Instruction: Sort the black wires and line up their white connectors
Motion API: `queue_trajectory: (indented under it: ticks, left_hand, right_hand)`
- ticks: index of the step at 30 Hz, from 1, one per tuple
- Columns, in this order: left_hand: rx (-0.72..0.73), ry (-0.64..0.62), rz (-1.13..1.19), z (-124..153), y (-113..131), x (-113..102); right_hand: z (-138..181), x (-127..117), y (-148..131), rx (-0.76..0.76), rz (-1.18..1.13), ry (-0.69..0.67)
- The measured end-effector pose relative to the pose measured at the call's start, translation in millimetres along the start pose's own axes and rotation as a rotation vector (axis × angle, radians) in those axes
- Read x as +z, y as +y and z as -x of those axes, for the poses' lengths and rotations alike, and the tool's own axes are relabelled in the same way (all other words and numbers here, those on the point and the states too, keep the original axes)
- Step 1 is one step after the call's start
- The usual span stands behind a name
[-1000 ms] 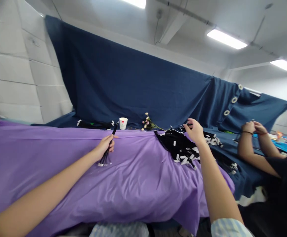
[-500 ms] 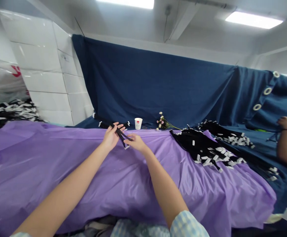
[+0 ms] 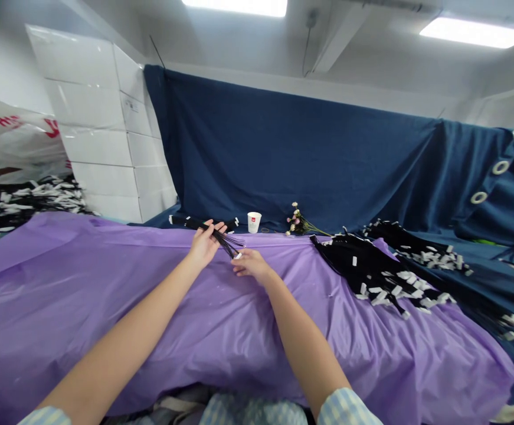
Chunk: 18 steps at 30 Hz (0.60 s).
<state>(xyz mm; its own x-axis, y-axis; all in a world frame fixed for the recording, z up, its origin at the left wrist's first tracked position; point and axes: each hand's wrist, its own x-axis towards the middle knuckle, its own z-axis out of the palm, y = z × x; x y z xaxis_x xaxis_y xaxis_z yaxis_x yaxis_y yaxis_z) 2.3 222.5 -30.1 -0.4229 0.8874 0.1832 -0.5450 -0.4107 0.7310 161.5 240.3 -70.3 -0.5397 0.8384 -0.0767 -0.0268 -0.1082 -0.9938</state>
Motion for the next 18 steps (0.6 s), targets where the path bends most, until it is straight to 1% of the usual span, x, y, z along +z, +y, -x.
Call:
queue_trajectory:
  ticks: [5, 11, 15, 18]
  left_hand:
    - [-0.011, 0.052, -0.149, -3.2, 2.0, -3.2]
    - [0.040, 0.173, -0.355, -19.7, 3.4, -15.0]
    - [0.058, 0.235, -0.392, -29.7, 10.5, -24.9]
    - [0.065, 0.243, -0.378, -31.2, 17.6, -29.3]
  right_hand:
    - [-0.9, -5.6, -3.8, 0.000, -0.045, 0.086]
    - [-8.7, -14.6, -3.2, 0.043, -0.156, 0.206]
    - [-13.0, -22.3, -6.0, 0.070, -0.241, 0.288]
    - [-15.1, -25.5, -11.1, 0.085, -0.295, 0.365]
